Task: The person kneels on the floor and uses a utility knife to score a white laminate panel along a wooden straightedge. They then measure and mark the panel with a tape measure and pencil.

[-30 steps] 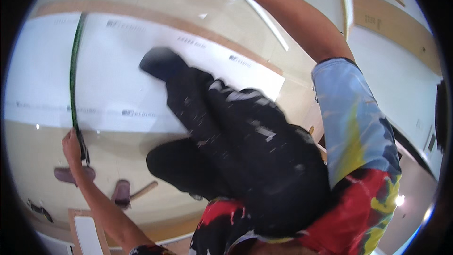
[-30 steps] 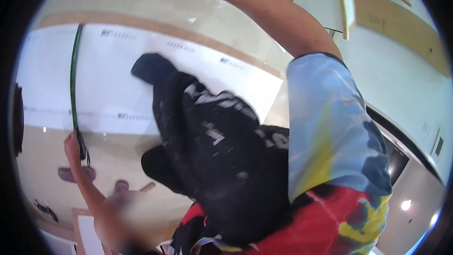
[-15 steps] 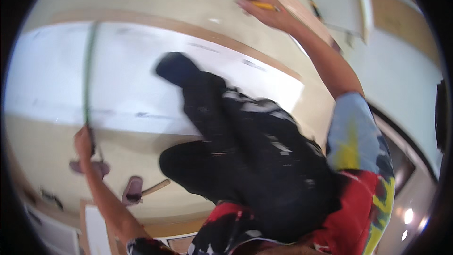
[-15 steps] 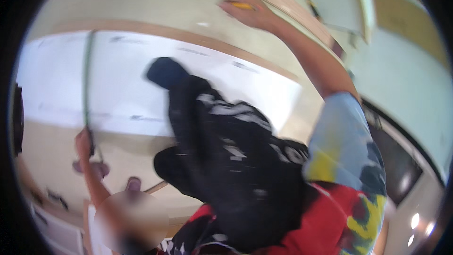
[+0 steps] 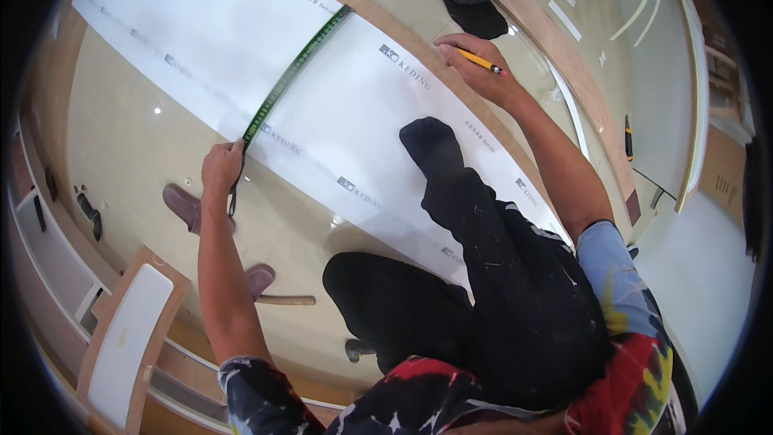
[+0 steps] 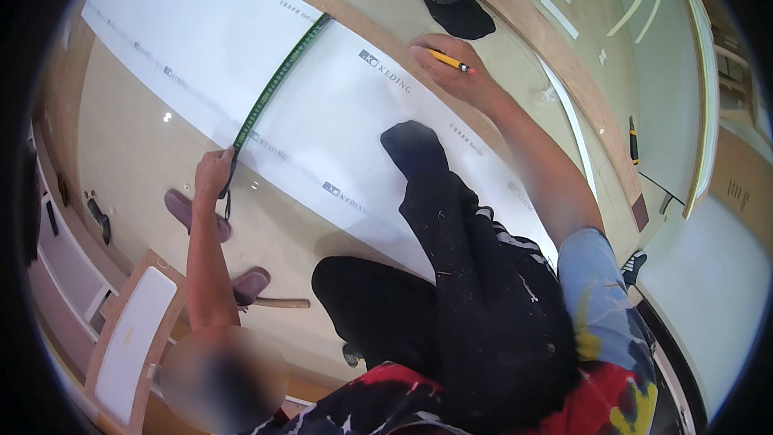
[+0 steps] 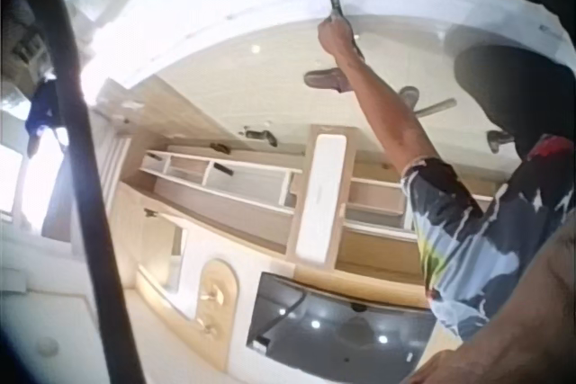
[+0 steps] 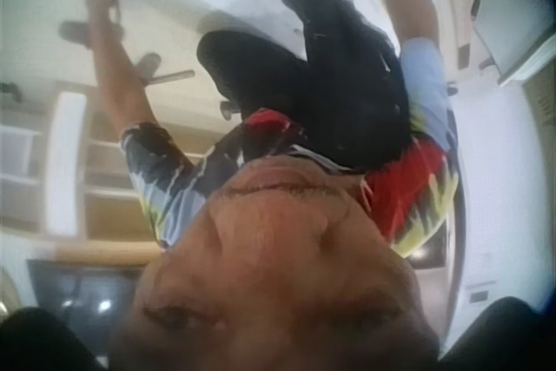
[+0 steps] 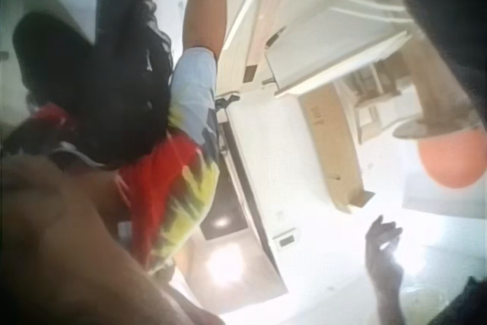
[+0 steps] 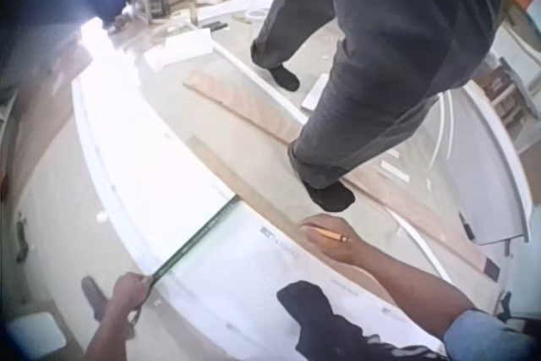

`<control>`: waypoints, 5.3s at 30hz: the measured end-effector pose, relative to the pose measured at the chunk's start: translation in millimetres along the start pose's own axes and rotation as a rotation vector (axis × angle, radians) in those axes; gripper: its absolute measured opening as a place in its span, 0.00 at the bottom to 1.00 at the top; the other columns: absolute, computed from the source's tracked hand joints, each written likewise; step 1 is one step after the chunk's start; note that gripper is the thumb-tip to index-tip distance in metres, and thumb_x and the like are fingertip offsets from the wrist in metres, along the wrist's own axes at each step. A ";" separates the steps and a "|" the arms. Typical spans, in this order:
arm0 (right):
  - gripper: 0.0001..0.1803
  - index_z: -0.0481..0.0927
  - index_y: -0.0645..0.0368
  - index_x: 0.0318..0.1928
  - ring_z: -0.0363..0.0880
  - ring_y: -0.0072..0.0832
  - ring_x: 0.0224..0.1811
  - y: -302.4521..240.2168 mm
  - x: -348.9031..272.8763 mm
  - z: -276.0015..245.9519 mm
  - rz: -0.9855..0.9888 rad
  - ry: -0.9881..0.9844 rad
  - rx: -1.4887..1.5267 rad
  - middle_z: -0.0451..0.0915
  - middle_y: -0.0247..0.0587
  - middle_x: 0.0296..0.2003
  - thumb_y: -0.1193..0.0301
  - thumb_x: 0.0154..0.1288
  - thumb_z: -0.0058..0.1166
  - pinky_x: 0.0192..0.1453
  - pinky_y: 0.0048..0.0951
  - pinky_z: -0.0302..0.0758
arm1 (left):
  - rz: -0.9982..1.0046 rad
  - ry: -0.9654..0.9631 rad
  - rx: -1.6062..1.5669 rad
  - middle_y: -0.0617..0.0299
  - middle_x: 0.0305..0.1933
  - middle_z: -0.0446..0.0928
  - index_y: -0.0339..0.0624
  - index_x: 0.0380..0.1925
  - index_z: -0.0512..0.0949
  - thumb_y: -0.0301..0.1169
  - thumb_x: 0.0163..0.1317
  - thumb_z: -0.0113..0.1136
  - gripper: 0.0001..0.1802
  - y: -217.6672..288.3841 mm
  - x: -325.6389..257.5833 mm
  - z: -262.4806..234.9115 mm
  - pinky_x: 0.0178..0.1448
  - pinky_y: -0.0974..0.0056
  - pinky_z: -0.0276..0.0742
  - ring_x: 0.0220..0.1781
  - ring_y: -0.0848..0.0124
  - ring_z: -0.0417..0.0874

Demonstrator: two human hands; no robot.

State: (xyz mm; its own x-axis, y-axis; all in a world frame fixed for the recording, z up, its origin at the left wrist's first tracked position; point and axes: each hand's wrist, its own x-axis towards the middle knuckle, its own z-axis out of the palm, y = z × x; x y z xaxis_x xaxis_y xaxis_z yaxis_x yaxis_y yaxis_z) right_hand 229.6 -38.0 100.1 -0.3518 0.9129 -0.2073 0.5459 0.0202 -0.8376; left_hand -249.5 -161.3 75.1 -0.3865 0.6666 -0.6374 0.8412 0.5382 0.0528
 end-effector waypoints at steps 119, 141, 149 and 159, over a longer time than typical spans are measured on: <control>0.15 0.86 0.60 0.37 0.76 0.23 0.34 -55.8 190.6 86.4 0.024 -0.431 -0.152 0.83 0.36 0.32 0.60 0.61 0.60 0.41 0.26 0.72 | -0.222 0.096 0.046 0.47 0.36 0.85 0.46 0.44 0.86 0.48 0.71 0.46 0.23 36.3 -38.4 26.8 0.46 0.48 0.77 0.40 0.49 0.86; 0.13 0.85 0.60 0.35 0.74 0.18 0.27 -48.2 207.3 83.4 0.046 -0.393 -0.123 0.79 0.32 0.25 0.62 0.60 0.61 0.32 0.24 0.70 | -0.197 0.266 0.048 0.52 0.29 0.82 0.48 0.37 0.85 0.45 0.69 0.54 0.16 34.6 -43.9 40.2 0.42 0.50 0.75 0.34 0.54 0.84; 0.13 0.85 0.60 0.35 0.73 0.17 0.26 -42.6 207.1 79.0 0.001 -0.397 -0.152 0.80 0.30 0.25 0.61 0.60 0.61 0.31 0.23 0.71 | -0.208 0.232 0.092 0.53 0.28 0.82 0.48 0.36 0.85 0.46 0.68 0.54 0.17 35.4 -42.2 36.2 0.40 0.50 0.76 0.31 0.54 0.84; 0.12 0.85 0.60 0.35 0.74 0.18 0.28 -39.3 207.0 71.5 0.085 -0.388 -0.114 0.80 0.31 0.25 0.63 0.59 0.60 0.33 0.24 0.71 | -0.225 0.150 0.086 0.50 0.30 0.83 0.48 0.38 0.86 0.46 0.69 0.53 0.18 38.1 -39.3 29.2 0.41 0.49 0.76 0.33 0.51 0.85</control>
State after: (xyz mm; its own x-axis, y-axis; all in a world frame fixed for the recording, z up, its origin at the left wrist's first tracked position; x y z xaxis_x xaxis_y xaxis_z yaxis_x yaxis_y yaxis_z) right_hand 81.0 121.1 54.0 -0.5506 0.6919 -0.4671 0.6583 0.0159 -0.7526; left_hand -191.3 -182.1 79.7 -0.6134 0.6077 -0.5044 0.7544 0.6399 -0.1464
